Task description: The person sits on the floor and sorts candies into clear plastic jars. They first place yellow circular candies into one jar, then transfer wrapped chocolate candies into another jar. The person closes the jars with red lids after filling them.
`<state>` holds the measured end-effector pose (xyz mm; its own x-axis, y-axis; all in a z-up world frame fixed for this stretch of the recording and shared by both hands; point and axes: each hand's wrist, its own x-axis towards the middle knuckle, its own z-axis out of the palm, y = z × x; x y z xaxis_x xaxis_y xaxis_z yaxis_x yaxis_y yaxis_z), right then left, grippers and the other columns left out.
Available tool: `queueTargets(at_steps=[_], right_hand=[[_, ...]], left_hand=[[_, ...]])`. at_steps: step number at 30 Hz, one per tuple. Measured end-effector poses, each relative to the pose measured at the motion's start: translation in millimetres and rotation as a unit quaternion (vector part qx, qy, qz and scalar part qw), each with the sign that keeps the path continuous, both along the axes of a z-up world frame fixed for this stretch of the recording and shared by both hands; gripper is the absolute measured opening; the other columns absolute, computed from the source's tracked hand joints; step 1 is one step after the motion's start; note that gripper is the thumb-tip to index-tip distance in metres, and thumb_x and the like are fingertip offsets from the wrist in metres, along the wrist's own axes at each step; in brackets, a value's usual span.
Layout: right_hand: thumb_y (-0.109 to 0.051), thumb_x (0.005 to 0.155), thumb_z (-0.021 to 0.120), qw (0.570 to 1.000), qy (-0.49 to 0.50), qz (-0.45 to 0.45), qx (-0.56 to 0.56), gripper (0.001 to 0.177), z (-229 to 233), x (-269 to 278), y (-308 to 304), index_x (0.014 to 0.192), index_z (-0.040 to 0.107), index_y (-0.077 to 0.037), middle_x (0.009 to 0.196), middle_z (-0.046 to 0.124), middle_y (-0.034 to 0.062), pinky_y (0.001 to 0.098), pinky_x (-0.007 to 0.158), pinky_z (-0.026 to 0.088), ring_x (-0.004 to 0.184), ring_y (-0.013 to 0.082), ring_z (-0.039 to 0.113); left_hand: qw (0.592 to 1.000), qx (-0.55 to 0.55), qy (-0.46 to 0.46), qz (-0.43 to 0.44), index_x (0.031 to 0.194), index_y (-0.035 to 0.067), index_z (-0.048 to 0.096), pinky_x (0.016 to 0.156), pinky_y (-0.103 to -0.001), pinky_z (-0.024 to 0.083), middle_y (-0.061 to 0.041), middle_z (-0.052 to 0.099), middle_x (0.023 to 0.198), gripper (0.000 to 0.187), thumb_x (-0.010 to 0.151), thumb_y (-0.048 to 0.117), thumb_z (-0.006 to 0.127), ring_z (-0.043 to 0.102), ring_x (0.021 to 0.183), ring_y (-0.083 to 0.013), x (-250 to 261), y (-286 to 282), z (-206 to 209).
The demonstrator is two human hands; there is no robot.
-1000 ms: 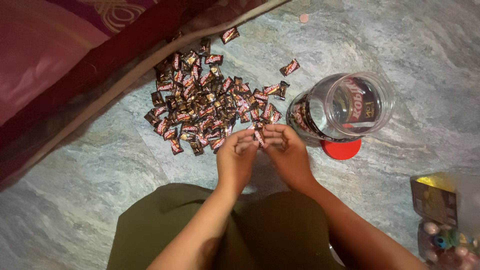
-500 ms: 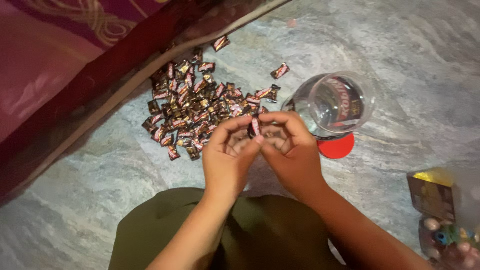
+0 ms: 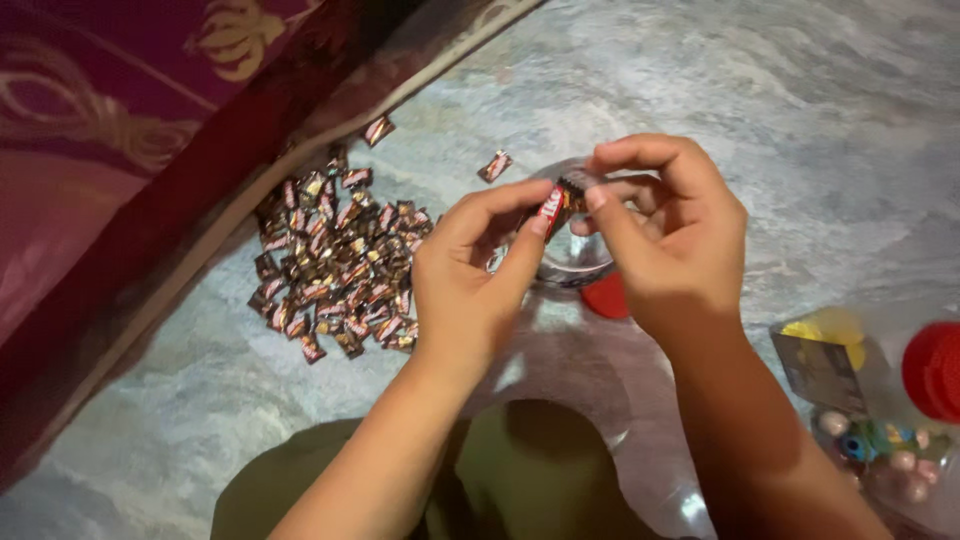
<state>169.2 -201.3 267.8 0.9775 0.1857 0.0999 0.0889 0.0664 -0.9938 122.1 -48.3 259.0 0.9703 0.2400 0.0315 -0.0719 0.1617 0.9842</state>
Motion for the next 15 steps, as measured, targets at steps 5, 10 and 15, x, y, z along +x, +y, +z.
queueTargets(at_steps=[5,10,15], right_hand=[[0.006,0.098,0.069,0.999,0.001,0.024,-0.026,0.018,-4.4,10.8,-18.7,0.114,0.061,0.003,0.109,0.068,0.0057,0.0247,0.087,0.056,0.101,0.0099,0.066],[0.001,0.09,0.071,0.968,-0.099,0.014,-0.231,0.01,-4.6,22.1,-30.1,0.099,0.074,-0.003,0.098,0.073,0.0066,0.0268,0.073,0.056,0.086,0.0148,0.072],[0.007,0.081,0.065,0.928,-0.158,0.098,-0.323,0.026,-8.7,38.2,-24.1,0.098,0.078,-0.007,0.1,0.074,0.0101,0.0357,0.075,0.056,0.085,0.0274,0.073]], left_hand=[[0.997,0.077,-0.016,-0.008,0.121,-0.002,0.07,0.102,-0.029,0.057,-0.008,0.074,0.118,0.022,0.1,0.001,0.066,0.071,0.111,-0.0122,10.4,-17.8,-8.2],[0.957,0.284,-0.051,0.029,0.116,0.006,0.074,0.102,-0.031,0.059,-0.009,0.076,0.118,0.02,0.097,0.002,0.072,0.076,0.113,-0.019,15.8,-15.8,-15.5],[0.928,0.358,-0.098,-0.022,0.129,0.008,0.067,0.119,-0.043,0.043,-0.019,0.057,0.146,0.045,0.085,0.008,0.079,0.052,0.144,-0.0372,14.3,-0.1,-19.9]])
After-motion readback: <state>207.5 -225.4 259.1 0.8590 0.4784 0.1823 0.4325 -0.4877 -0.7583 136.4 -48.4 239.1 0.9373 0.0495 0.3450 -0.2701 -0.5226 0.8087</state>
